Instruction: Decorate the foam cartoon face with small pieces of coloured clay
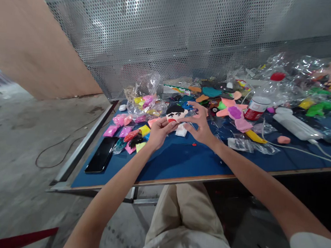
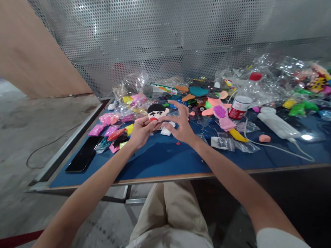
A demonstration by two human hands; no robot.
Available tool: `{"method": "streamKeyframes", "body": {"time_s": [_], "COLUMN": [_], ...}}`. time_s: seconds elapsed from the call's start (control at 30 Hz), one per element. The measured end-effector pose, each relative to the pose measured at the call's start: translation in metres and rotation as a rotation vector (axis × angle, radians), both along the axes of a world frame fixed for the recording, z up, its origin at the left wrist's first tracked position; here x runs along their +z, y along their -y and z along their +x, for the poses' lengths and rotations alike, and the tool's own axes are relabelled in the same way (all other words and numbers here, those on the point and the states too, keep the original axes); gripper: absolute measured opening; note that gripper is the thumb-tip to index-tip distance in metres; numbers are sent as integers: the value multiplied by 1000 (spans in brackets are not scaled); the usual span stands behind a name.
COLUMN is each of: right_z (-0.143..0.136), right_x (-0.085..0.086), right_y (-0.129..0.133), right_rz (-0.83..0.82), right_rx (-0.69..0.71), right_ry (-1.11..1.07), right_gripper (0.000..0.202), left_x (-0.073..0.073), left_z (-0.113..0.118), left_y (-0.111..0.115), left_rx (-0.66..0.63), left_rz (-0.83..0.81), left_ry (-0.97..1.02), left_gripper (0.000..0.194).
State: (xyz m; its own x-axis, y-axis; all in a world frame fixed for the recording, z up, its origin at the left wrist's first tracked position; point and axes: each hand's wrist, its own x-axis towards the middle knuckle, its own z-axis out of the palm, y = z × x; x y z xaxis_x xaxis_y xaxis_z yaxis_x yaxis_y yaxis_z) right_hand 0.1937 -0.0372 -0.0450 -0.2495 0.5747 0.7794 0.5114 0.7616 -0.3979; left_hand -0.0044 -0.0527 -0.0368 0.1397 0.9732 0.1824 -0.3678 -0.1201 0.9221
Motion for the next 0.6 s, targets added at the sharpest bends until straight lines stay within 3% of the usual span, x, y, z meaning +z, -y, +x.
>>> {"method": "streamKeyframes", "body": {"time_s": [0.17, 0.6], "right_z": [-3, -4], "right_x": [-1, -2], "right_y": [1, 1], "right_rz": [45, 27], "right_rx": [-18, 2], "right_ry": [142, 154], "right_gripper": [38, 38], "left_x": [-1, -4], "left_z": [2, 2], "left_y": [2, 2], "left_rx": [-15, -31], "left_rz": [57, 105], "left_ry": [1, -93], "left_gripper": [42, 44]}}
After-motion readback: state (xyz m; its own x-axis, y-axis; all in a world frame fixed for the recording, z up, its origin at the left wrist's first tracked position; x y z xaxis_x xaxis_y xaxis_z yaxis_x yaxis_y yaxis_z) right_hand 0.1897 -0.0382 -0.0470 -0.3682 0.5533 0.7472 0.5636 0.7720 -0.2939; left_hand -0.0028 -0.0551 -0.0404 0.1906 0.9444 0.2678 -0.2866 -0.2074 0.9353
